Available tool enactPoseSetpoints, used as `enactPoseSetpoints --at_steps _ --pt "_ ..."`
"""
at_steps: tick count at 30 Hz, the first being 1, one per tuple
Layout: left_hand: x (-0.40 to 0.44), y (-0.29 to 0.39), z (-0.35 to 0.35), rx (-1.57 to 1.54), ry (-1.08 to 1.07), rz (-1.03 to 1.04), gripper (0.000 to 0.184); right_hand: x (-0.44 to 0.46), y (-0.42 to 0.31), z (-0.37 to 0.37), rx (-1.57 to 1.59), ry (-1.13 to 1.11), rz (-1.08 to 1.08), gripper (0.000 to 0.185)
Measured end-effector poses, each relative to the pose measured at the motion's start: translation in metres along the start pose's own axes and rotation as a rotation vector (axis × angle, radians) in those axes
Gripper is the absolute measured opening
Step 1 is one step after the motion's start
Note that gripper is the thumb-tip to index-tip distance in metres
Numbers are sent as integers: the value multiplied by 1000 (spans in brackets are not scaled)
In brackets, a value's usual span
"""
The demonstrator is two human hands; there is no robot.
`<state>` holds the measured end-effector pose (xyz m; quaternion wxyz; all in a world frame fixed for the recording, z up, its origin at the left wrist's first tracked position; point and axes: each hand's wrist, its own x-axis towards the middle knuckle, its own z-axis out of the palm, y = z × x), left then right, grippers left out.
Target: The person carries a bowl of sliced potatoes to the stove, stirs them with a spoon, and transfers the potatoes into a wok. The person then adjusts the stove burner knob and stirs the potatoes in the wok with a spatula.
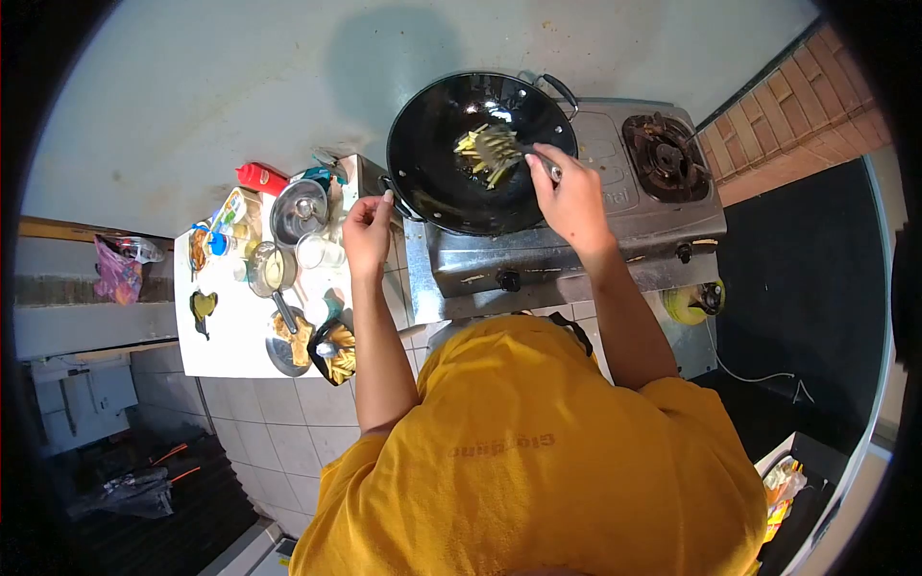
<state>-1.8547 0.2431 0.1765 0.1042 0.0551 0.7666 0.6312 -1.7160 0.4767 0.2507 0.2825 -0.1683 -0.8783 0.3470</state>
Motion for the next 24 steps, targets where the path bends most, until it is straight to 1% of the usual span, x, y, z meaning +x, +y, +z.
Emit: enactPoseSetpoints --at_steps 2,4,6,8,10,11,14,16,18,19,20,22,24 --pt "-1 -1 2 0 5 -7 21 4 8 2 -98 113 -64 24" --pt "0 -3 3 -18 16 30 20 5 10 9 -65 123 -67 24" --pt "0 -3 3 -18 16 29 20 8 10 14 17 79 -140 24" --pt "0 -2 2 -17 20 27 20 6 2 7 26 35 -117 25" --pt "-2 1 1 -12 3 -12 21 6 -1 -1 -27 16 -11 25" --pt "-2 0 1 -15 6 -17 21 7 4 0 -59 60 -56 25" --pt "0 -6 1 21 16 -12 20 7 1 3 12 27 -36 25" --pt "2 -8 1 29 21 26 20 5 0 4 28 12 -67 25" --pt "1 -6 1 25 20 35 20 2 -4 1 -6 -34 32 25" --pt "0 -4 1 22 18 42 20 4 -3 0 -26 17 -12 25" --pt "1 -6 1 20 17 41 20 7 -1 2 -28 16 -12 25" --pt "3 -9 0 1 2 27 20 14 8 8 -83 127 -88 25" --pt "3 -9 0 -4 -4 19 20 20 13 15 -69 133 -72 26"
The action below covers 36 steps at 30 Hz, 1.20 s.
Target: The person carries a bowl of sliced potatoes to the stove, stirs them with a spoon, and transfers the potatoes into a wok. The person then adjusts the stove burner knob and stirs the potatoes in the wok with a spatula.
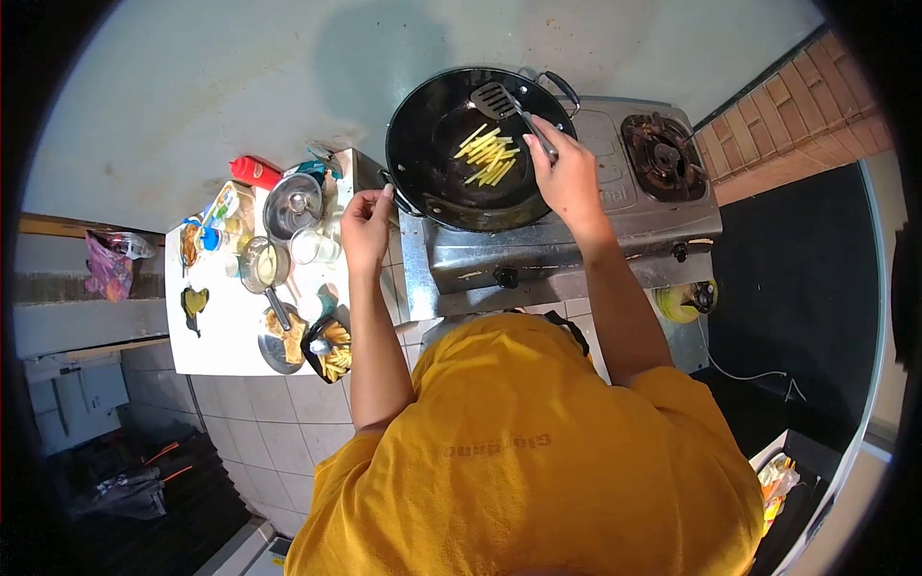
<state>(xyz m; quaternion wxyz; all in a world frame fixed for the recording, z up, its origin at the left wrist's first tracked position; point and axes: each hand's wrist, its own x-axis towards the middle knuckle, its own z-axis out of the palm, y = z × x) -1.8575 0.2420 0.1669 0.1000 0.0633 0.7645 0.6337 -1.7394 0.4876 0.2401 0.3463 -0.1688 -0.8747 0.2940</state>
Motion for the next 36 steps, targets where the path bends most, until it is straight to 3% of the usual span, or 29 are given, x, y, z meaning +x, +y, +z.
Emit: enactPoseSetpoints --at_steps 12,31,36 --pt "4 3 -6 -25 -67 -10 19 -5 -27 -20 22 -117 123 23" --pt "13 19 -16 62 -206 -62 19 -14 -44 28 127 -128 40 24" --pt "10 26 -17 88 -209 -60 20 -4 -37 1 -79 -39 119 23"
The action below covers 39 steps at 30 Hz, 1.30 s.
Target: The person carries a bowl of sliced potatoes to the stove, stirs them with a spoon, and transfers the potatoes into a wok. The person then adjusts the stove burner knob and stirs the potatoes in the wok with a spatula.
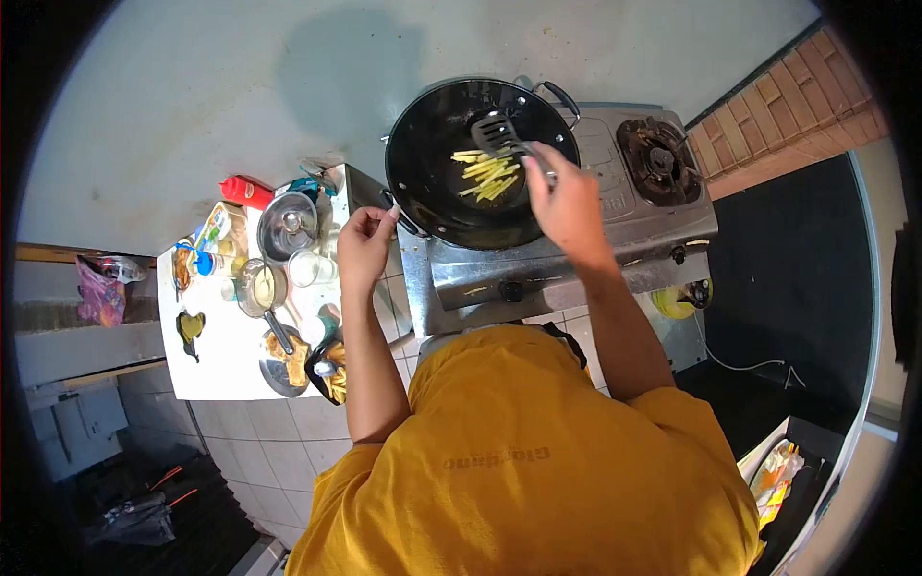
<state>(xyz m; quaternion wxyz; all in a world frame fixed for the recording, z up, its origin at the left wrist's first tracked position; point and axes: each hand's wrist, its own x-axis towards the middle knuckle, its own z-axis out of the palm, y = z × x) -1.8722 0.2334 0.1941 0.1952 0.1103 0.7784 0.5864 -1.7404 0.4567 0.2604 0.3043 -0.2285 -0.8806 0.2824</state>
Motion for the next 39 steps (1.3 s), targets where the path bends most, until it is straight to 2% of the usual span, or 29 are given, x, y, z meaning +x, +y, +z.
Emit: enactPoseSetpoints --at_steps 6,10,17,21,24,26,31,39 --pt "0 -1 0 15 2 14 20 0 19 -13 49 -44 69 23" --pt "-2 4 -1 34 -7 11 20 -3 12 0 114 -13 -20 24" --pt "0 -2 0 18 7 18 21 -13 -6 -33 125 -165 39 23" --pt "1 -6 1 45 30 30 21 -14 7 -23 49 -134 -24 23" --pt "0 -3 2 89 43 -14 20 -15 7 -13 164 -125 -54 25" --pt "-1 -7 2 61 55 55 21 -18 4 -14 167 -174 -40 27" --pt "-1 -10 5 66 81 74 23 -11 12 -16 65 -11 -94 25" --pt "-2 -15 8 44 110 58 23 -6 2 -15 190 -112 -26 23"
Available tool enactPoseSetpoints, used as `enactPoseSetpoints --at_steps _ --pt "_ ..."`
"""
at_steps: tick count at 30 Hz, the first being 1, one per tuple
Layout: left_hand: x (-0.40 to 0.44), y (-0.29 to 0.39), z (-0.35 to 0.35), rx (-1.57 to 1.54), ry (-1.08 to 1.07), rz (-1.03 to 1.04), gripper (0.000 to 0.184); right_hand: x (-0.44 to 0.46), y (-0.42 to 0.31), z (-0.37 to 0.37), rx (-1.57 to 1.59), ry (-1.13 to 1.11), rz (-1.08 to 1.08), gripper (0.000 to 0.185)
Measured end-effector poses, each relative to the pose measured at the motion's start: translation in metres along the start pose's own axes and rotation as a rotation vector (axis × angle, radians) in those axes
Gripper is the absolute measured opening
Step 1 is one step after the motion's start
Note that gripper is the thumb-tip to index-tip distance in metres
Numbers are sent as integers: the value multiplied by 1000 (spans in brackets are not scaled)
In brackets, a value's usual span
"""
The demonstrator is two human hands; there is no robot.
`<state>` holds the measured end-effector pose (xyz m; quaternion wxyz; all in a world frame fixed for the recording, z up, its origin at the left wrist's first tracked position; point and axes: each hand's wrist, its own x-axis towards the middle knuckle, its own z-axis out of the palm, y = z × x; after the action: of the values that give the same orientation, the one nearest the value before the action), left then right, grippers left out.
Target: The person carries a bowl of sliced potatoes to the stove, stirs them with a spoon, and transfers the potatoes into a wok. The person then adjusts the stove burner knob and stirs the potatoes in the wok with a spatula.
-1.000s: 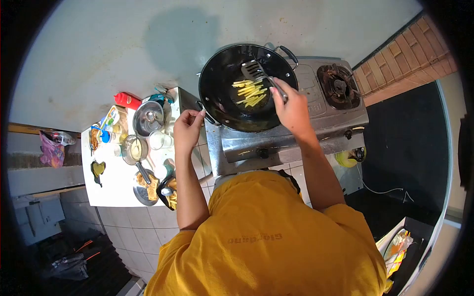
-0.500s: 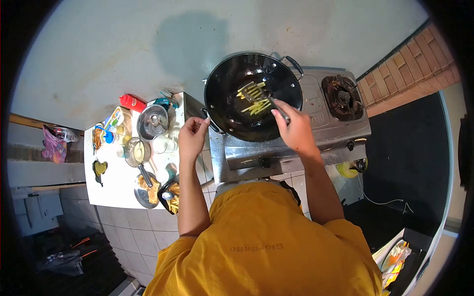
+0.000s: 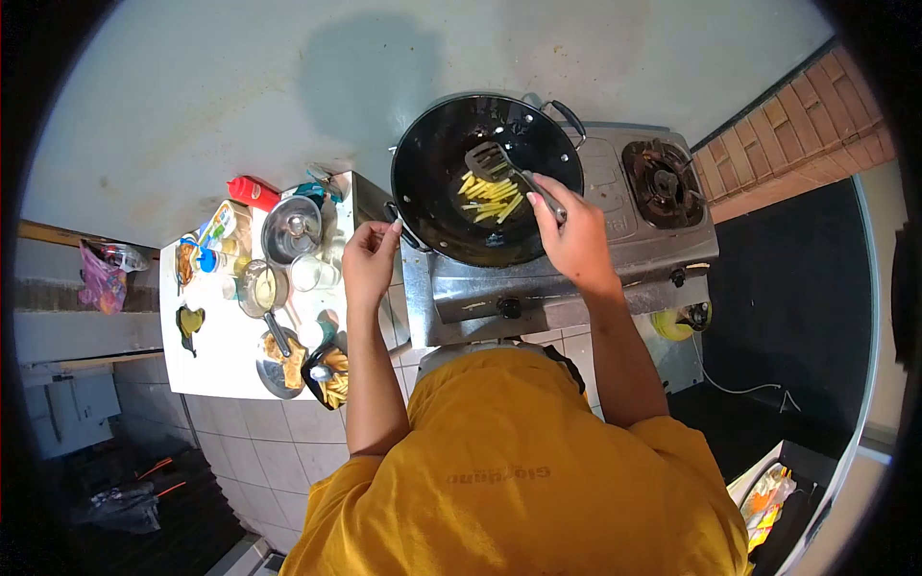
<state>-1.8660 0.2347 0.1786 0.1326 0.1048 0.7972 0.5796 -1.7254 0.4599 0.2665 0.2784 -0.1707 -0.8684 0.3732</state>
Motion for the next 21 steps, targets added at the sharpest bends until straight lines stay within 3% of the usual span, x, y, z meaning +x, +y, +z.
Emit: enactPoseSetpoints --at_steps 5,16,21 --pt "-5 17 -1 20 9 -22 23 -1 15 0 -22 0 105 23" --pt "-2 3 2 43 49 -1 24 19 30 4 -216 164 -96 24" --pt "-5 15 2 37 54 -4 24 17 15 6 -61 64 -49 25"
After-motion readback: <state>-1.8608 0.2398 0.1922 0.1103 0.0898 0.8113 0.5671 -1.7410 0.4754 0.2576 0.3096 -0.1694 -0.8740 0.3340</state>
